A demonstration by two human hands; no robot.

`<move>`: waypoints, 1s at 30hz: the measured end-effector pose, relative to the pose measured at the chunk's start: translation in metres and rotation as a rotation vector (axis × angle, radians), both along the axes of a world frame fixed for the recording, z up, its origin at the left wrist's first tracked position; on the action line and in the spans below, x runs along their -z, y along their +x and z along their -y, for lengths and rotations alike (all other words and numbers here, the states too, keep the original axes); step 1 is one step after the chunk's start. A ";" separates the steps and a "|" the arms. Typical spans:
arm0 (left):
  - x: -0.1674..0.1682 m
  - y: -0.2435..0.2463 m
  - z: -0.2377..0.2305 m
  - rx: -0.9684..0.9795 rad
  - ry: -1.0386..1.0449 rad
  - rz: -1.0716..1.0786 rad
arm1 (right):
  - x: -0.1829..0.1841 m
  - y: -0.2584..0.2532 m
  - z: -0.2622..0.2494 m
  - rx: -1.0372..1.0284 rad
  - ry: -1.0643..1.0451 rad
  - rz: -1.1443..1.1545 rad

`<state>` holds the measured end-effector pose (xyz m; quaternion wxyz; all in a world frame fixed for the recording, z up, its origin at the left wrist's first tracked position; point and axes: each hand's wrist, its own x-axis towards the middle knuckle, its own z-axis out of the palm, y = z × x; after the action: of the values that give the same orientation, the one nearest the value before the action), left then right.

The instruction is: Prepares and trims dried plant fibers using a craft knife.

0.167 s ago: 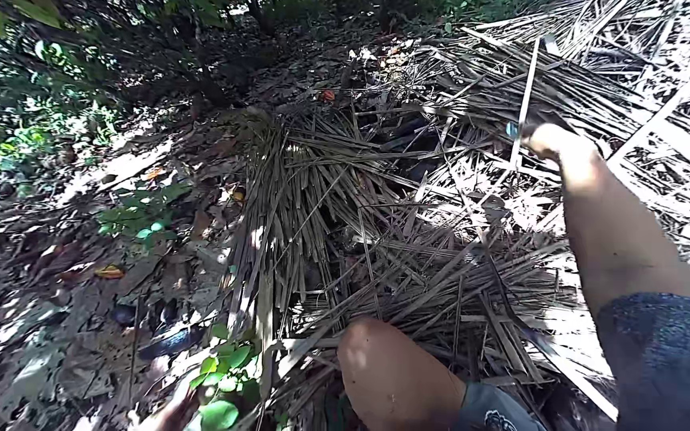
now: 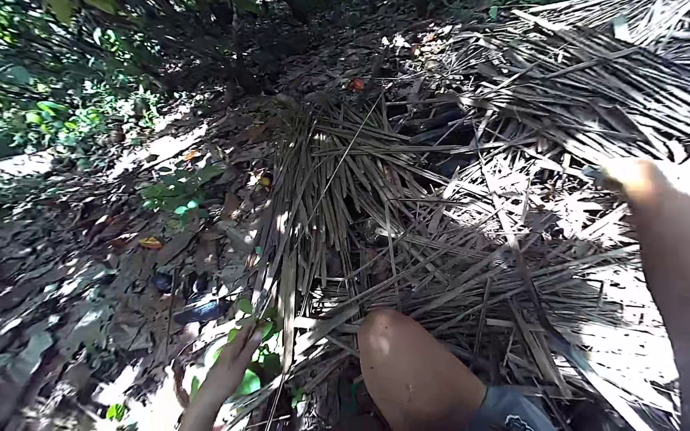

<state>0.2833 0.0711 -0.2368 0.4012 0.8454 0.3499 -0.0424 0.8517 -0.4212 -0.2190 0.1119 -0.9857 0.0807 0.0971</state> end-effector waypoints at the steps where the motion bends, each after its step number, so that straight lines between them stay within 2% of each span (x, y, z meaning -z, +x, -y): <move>1: -0.005 0.015 0.017 -0.010 0.074 0.061 | -0.006 -0.011 -0.002 -0.117 0.018 0.092; 2: -0.012 0.029 0.035 -0.029 0.108 0.133 | -0.017 -0.030 -0.010 -0.225 0.103 0.177; 4: -0.027 0.056 0.065 -0.058 0.095 0.270 | -0.035 -0.089 -0.049 -0.417 0.437 0.248; 5: -0.034 0.068 0.079 -0.067 0.055 0.321 | -0.040 -0.130 -0.076 -0.479 0.633 0.154; 7: -0.041 0.089 0.104 -0.070 -0.003 0.426 | -0.041 -0.205 -0.124 -0.683 1.027 -0.186; 9: -0.044 0.103 0.125 -0.070 -0.009 0.518 | -0.038 -0.263 -0.162 -0.899 1.215 -0.499; 12: -0.044 0.107 0.145 -0.046 0.052 0.602 | -0.033 -0.306 -0.198 -1.083 1.294 -0.779; 15: -0.042 0.102 0.155 -0.014 0.204 0.622 | -0.026 -0.318 -0.214 -1.095 1.285 -0.962; 18: -0.041 0.091 0.159 0.019 0.258 0.546 | -0.032 -0.304 -0.215 -0.968 1.345 -0.856; 21: -0.035 0.073 0.157 0.044 0.264 0.483 | -0.046 -0.251 -0.216 -0.815 1.552 -0.626; 23: -0.034 0.066 0.156 0.048 0.291 0.475 | -0.054 -0.237 -0.216 -0.750 1.627 -0.571; 25: -0.035 0.069 0.157 0.033 0.324 0.493 | -0.051 -0.261 -0.218 -0.806 1.575 -0.681; 28: -0.041 0.077 0.157 0.009 0.449 0.533 | -0.033 -0.317 -0.225 -1.046 1.329 -1.037; 30: -0.042 0.075 0.154 0.027 0.500 0.524 | -0.028 -0.324 -0.229 -1.061 1.337 -1.076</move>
<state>0.3578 -0.0828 -0.1952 0.2575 0.9042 0.2236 0.2571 0.5278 -0.1921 -0.1907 0.5326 -0.4547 -0.3996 0.5915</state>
